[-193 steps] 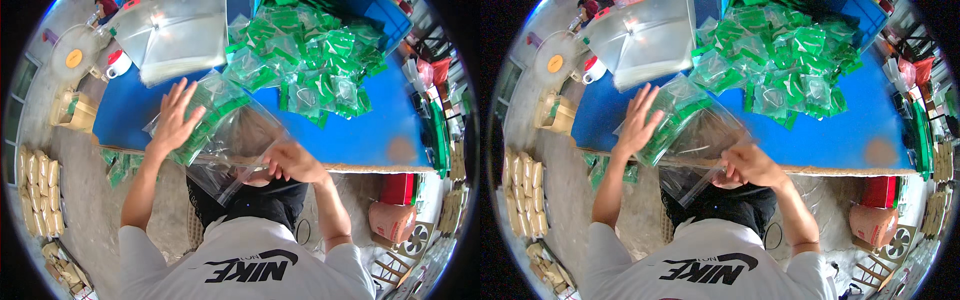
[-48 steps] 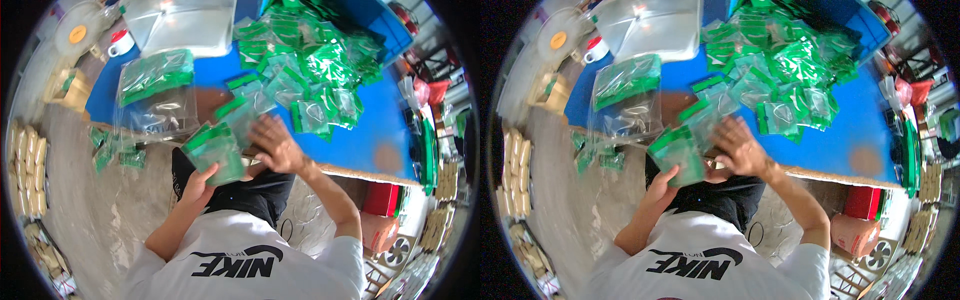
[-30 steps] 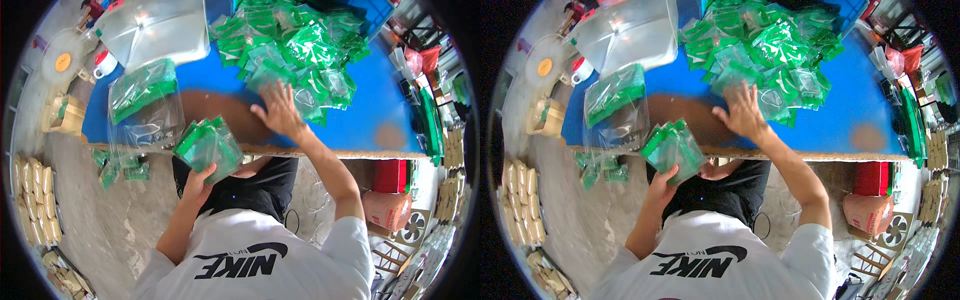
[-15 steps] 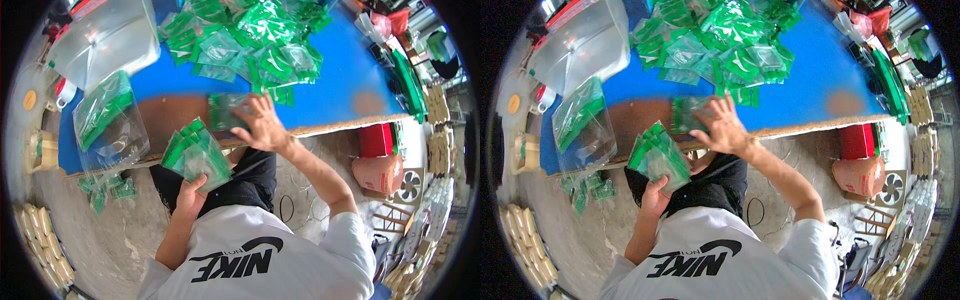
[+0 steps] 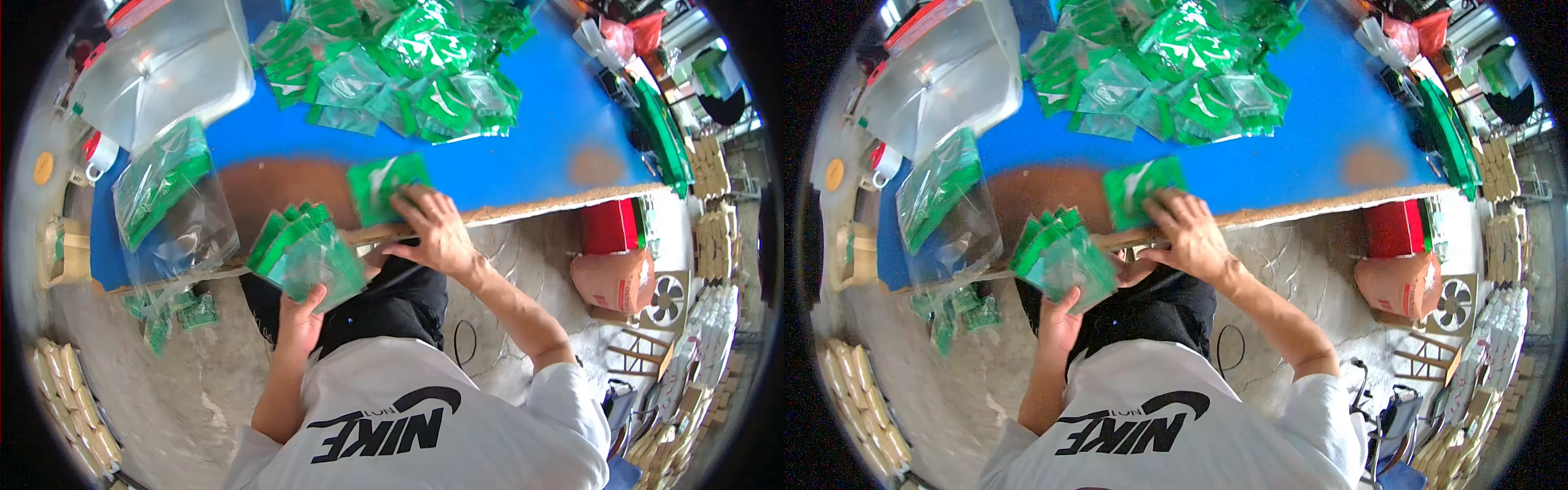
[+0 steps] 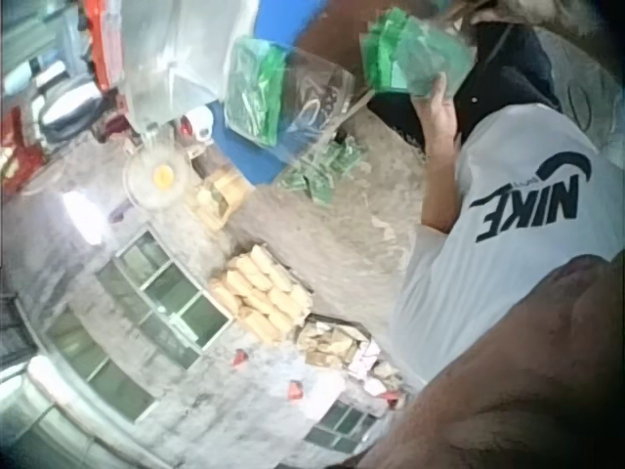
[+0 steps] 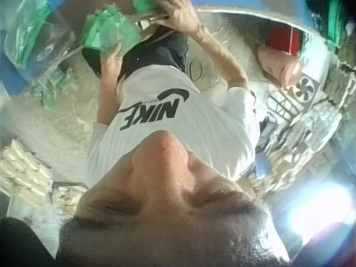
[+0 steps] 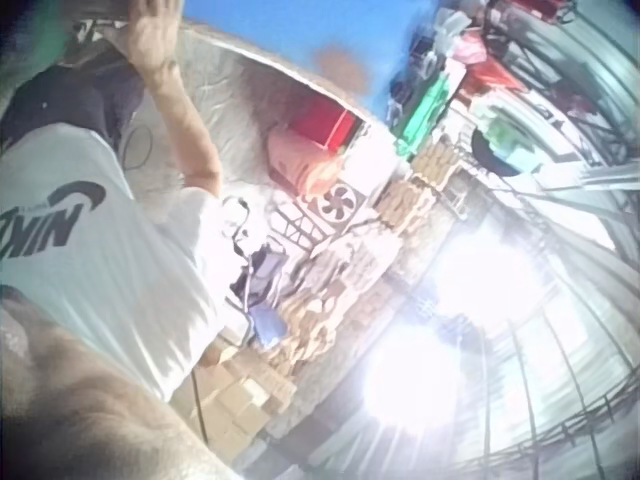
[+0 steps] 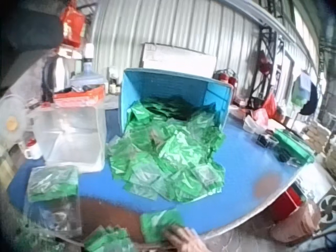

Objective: Packing small green plastic bags into a larger clear plastic bag.

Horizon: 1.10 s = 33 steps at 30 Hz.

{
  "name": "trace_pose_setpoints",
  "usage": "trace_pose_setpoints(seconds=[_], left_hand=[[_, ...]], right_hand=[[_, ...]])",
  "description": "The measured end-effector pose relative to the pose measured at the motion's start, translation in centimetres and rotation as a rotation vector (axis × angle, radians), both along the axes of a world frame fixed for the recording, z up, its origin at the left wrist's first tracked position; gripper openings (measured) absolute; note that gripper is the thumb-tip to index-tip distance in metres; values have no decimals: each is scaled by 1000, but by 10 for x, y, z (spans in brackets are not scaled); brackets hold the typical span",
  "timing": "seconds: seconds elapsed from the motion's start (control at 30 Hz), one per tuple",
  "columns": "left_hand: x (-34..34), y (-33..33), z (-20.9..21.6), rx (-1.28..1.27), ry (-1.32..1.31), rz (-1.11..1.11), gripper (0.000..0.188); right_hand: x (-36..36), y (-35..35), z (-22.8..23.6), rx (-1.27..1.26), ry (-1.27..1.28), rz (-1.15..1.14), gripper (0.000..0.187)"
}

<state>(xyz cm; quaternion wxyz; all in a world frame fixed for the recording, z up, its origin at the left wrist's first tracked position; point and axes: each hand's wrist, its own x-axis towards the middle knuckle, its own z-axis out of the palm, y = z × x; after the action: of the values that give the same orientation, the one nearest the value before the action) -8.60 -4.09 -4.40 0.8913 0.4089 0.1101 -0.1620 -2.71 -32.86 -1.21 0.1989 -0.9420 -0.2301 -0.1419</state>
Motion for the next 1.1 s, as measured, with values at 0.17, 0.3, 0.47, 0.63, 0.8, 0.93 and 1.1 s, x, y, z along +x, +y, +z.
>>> trace_pose_setpoints(seconds=[0.17, 0.3, 0.47, 0.63, 0.8, 0.93, 1.1], left_hand=[[10, 30, 53, 664, -349, -225, 35], [28, 4, 108, 1196, -1025, -349, 28], [28, 11, 106, 1479, -1136, -485, 39], [23, 23, 69, 632, -421, -61, 39], [4, 33, 32, -53, 47, 109, 67], [-5, 40, 22, -137, 121, 35, 66], [-1, 47, 18, -118, 134, 75, 57]], right_hand=[[13, 14, 15, 203, 37, 215, 35], [17, 39, 89, -161, 447, 284, 18], [31, 58, 103, 44, 562, 604, 20], [176, -67, 31, 152, -119, -712, 60], [201, -96, -43, -13, 21, -926, 101], [170, -16, -37, -30, -79, -575, 91], [141, 10, 14, -149, -20, -138, 52]])
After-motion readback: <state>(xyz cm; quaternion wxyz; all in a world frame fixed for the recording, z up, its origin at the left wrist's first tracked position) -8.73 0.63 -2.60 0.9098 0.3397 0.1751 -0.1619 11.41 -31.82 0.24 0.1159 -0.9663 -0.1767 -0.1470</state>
